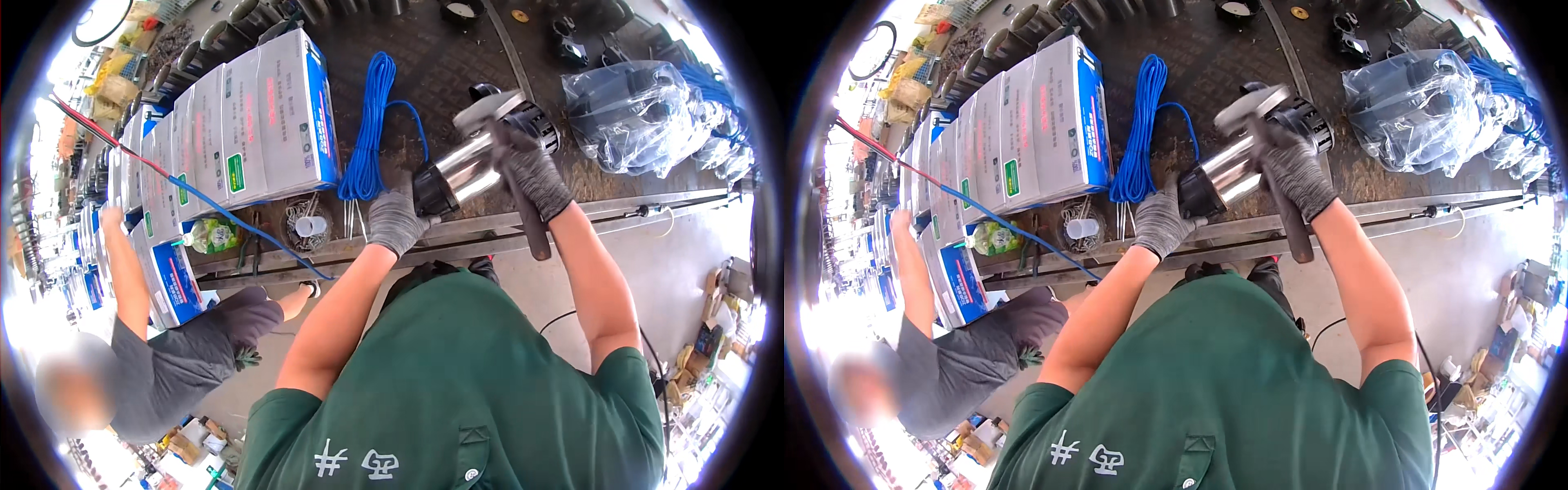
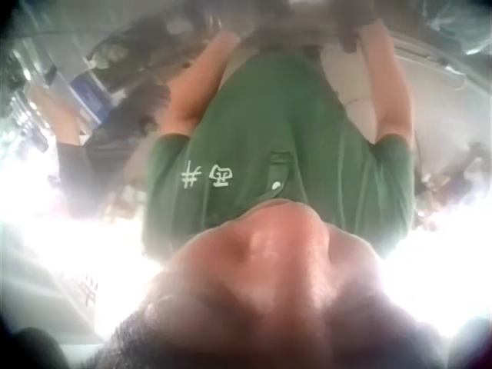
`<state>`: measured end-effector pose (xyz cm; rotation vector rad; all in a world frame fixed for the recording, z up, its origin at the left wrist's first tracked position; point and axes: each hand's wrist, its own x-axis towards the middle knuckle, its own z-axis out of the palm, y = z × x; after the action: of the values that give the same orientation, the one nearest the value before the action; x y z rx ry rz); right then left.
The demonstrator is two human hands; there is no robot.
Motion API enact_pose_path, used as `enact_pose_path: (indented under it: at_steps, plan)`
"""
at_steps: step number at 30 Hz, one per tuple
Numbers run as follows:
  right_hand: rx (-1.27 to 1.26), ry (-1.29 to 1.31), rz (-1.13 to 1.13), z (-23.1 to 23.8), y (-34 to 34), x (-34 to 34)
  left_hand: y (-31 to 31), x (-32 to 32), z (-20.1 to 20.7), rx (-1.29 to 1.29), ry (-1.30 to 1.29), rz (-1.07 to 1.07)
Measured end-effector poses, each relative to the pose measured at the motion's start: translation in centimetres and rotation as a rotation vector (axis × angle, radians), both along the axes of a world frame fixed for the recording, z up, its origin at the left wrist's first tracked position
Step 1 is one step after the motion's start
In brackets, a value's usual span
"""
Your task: The person assembles a pump by using a power screwdriver to tighten screws on the housing and a hammer to secure parts, while handling a blue cable and placing components on a workbench.
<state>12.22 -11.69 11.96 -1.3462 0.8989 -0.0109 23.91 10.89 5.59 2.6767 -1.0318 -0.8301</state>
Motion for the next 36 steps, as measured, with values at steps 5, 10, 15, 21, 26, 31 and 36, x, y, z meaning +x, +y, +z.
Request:
enact_pose_path:
  at_steps: [5,10,15,21,26,31,36]
  plan:
    - [-0.054,0.009,0.069,-3.4,3.4,0.4,-0.1,0.2,-0.2,-0.004,-0.012,-0.023]
    - [0.019,0.05,0.133,-1.3,3.2,0.2,0.5,0.2,-0.4,-0.015,-0.009,-0.008]
    - [-0.135,-0.093,-0.15,-3.8,3.8,0.6,0.0,0.3,-0.1,-0.048,-0.016,-0.043]
    - [-0.032,0.089,0.239,-1.1,2.7,0.2,0.5,0.1,-0.9,-0.065,-0.011,-0.002]
    - [-0.244,-0.137,0.308,-6.3,4.0,-1.1,0.2,0.0,-1.2,-0.071,-0.046,-0.046]
    - [-0.105,-0.004,0.282,-2.0,3.4,-0.3,0.6,0.1,-0.6,-0.035,-0.009,-0.003]
    - [-0.271,-0.265,-0.055,-4.8,4.0,-0.8,0.4,0.1,-1.6,-0.03,-0.035,-0.032]
